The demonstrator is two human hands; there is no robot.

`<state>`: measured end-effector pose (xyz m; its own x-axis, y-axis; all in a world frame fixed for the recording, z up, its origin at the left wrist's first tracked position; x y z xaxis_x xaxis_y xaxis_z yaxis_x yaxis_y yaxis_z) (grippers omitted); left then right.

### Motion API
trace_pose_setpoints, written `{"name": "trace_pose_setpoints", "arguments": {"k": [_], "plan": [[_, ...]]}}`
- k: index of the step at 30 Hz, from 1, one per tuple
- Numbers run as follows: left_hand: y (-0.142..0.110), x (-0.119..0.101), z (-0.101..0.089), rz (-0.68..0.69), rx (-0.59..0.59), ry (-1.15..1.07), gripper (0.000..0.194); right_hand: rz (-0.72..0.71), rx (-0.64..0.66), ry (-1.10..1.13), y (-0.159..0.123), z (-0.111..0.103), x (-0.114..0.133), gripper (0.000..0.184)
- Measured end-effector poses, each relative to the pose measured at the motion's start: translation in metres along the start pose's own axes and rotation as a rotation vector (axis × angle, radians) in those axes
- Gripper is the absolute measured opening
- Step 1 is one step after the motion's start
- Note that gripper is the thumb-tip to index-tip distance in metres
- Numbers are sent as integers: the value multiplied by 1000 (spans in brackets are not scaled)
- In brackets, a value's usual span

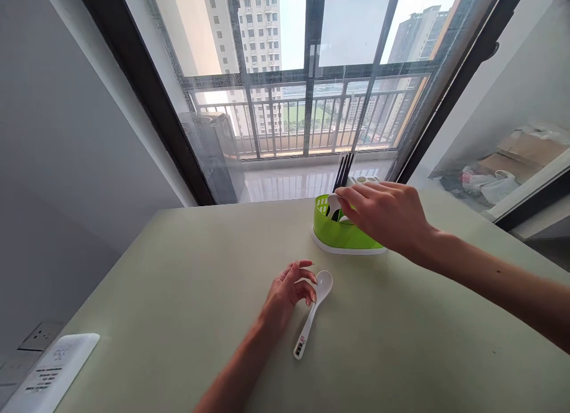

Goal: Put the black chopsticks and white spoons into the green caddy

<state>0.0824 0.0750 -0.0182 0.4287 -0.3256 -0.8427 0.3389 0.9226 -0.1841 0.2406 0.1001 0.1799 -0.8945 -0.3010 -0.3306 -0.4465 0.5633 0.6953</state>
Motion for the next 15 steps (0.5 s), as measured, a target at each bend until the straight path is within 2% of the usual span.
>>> {"name": "trace_pose_setpoints", "arguments": {"k": [6, 15], "plan": [[0, 1, 1, 2, 13, 17, 49, -43, 51, 12, -3, 8, 13, 39], [-1, 1, 1, -12, -2, 25, 39, -29, 80, 52, -14, 22, 23, 31]]}}
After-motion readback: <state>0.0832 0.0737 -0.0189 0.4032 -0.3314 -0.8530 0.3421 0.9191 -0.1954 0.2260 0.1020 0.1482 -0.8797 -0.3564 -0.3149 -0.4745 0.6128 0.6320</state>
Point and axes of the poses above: each hand's wrist, its own y-axis towards the middle knuckle, its own z-axis out of the palm, x = y × z, the point moved 8 cm from there along y, towards the middle knuckle, and after that the axes turned 8 degrees about -x, right-handed, at the moved point
